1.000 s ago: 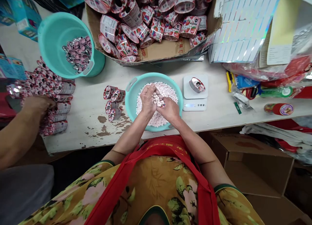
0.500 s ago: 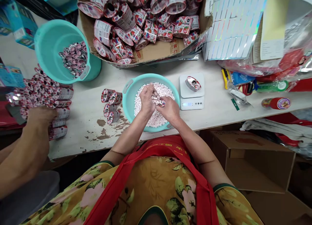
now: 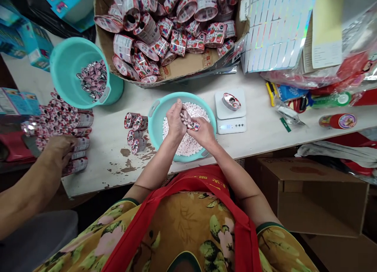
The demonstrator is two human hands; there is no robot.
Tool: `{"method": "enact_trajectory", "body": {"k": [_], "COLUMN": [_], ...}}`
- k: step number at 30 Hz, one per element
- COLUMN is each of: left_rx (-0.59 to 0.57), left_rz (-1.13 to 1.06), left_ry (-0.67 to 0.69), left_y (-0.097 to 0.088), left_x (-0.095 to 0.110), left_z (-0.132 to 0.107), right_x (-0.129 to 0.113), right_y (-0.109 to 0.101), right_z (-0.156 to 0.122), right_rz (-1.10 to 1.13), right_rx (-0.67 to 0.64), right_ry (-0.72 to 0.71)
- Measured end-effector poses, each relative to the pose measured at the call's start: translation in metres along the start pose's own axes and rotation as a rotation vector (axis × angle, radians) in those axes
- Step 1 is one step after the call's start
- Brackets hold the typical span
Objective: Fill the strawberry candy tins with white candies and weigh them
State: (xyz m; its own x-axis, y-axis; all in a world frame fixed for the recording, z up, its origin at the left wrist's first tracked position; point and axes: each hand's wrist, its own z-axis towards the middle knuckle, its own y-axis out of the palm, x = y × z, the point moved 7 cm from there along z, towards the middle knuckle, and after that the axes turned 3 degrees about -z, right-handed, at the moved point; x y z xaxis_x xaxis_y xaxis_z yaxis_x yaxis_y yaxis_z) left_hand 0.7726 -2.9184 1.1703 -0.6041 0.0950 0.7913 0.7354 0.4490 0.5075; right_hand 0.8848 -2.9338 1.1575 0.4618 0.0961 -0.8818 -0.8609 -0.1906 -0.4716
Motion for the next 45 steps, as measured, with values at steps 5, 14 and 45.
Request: {"method": "enact_trajectory", "body": {"k": [5,14,45], "left_rx": [-0.060,0.141,-0.813], "left_rz": [0.008,-0.078,1.729], "left_ry": [-0.043,-0.311,0.542], "left_y": [0.007,-0.071,0.164], "left_x": [0.001,0.000,-0.074], "left_z": [-0.010,0.015,0.058], "right_x": [0.002,0.001,0.139], "right_y": [0.006,-0.016,-0.152], "right_z": [-0.002,-0.029,-0.133], "right_rz": [0.030,0.192,0.417], "right_rx": [-0.004,-0.011,0.545], "right_ry": [-0.023,-0.023,0.394]}}
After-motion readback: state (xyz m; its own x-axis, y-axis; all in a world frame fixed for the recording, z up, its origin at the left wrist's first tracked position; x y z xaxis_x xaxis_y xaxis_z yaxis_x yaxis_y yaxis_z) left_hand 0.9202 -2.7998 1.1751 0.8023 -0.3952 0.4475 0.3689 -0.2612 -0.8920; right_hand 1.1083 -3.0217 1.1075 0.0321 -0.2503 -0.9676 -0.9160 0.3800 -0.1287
